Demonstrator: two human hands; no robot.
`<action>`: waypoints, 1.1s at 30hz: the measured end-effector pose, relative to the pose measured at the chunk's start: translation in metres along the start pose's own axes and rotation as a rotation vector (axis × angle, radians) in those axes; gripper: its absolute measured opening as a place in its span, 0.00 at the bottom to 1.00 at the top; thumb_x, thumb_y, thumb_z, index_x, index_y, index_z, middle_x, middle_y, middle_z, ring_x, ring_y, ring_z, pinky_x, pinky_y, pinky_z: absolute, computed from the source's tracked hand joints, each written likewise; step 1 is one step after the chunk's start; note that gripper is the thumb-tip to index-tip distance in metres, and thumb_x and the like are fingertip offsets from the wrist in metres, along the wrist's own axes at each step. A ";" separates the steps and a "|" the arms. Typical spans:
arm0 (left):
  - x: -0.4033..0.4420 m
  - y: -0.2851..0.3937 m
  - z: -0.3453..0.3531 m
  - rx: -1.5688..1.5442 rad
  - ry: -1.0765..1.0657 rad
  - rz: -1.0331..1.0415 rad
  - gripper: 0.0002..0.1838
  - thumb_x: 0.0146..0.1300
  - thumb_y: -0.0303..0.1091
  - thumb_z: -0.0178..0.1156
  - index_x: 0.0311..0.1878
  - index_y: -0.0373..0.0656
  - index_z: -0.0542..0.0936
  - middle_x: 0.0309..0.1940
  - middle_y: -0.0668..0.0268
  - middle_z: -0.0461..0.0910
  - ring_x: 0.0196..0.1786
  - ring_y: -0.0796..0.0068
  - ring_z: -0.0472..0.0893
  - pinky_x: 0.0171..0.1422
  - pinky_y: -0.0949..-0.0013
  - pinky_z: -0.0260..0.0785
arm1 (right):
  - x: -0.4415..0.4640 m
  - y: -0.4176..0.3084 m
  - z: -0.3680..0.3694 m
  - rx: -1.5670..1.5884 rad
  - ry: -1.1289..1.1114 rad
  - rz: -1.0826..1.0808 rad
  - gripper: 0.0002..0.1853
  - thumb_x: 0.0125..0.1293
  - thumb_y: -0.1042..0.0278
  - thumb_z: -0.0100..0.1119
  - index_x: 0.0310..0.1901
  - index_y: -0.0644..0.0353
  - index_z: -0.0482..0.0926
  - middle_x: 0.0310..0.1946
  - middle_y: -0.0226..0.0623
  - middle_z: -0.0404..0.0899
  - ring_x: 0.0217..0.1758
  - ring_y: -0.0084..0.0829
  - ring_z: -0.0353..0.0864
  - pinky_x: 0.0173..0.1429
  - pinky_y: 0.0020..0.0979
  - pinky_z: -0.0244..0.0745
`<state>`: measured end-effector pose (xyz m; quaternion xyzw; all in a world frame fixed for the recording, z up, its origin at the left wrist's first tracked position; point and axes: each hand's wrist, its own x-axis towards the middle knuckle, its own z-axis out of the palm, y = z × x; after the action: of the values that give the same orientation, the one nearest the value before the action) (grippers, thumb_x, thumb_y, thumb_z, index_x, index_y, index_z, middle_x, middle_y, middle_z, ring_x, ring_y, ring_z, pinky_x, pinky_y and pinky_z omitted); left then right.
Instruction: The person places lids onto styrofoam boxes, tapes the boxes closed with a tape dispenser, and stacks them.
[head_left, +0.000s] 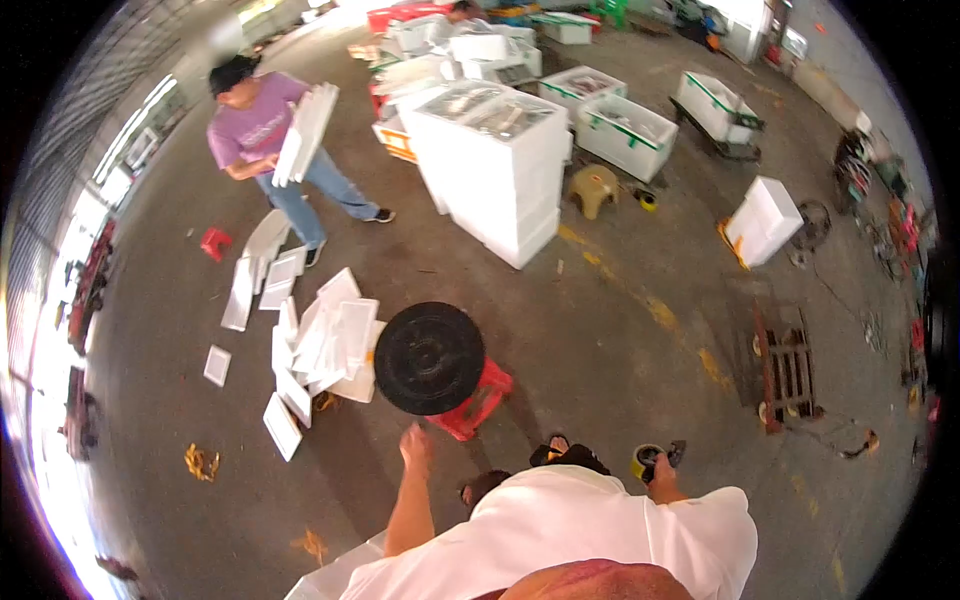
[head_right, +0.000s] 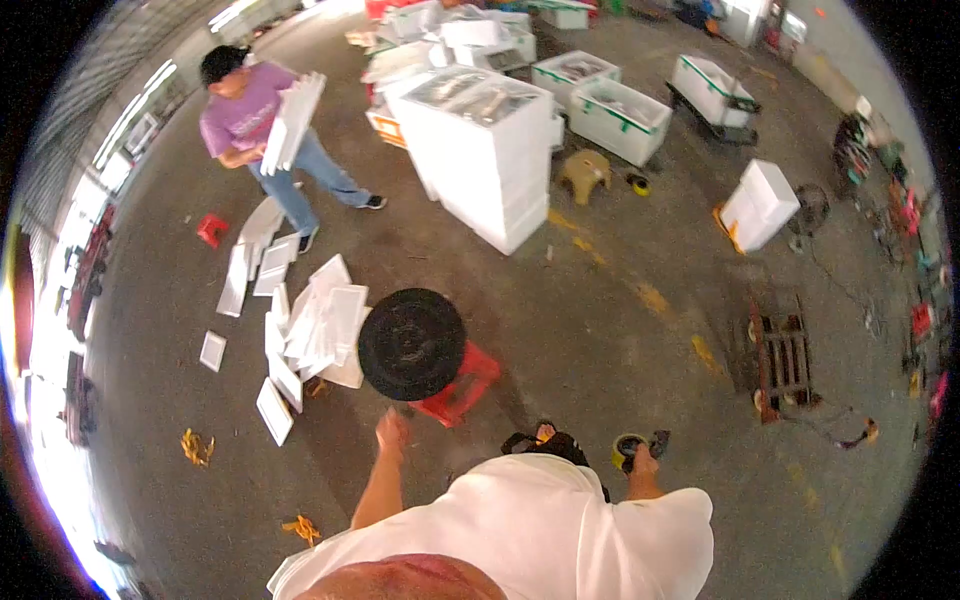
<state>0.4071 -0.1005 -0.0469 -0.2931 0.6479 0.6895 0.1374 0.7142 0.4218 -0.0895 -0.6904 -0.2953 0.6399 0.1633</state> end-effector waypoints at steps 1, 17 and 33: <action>0.009 0.027 0.038 -0.050 -0.033 0.052 0.16 0.71 0.47 0.54 0.40 0.43 0.76 0.31 0.66 0.78 0.29 0.75 0.77 0.29 0.69 0.67 | 0.001 -0.008 0.001 0.041 0.026 0.036 0.25 0.53 0.64 0.65 0.51 0.72 0.75 0.45 0.49 0.79 0.41 0.45 0.83 0.44 0.46 0.82; 0.073 -0.055 0.182 0.831 0.356 -0.147 0.19 0.60 0.47 0.60 0.35 0.37 0.85 0.30 0.58 0.86 0.35 0.71 0.83 0.42 0.64 0.75 | 0.133 -0.215 0.218 0.115 -0.169 0.039 0.25 0.57 0.59 0.59 0.55 0.61 0.74 0.50 0.44 0.77 0.49 0.44 0.79 0.47 0.47 0.79; 0.376 0.400 0.617 0.068 -0.082 0.317 0.38 0.63 0.46 0.66 0.67 0.29 0.65 0.39 0.62 0.80 0.39 0.72 0.78 0.42 0.67 0.72 | 0.073 -0.563 0.738 0.284 -0.924 -0.138 0.22 0.70 0.59 0.54 0.62 0.57 0.70 0.59 0.38 0.75 0.63 0.37 0.72 0.67 0.50 0.66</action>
<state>-0.2576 0.3794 0.0522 -0.1539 0.7028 0.6916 0.0629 -0.1206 0.7894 0.0989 -0.2840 -0.2919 0.9010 0.1497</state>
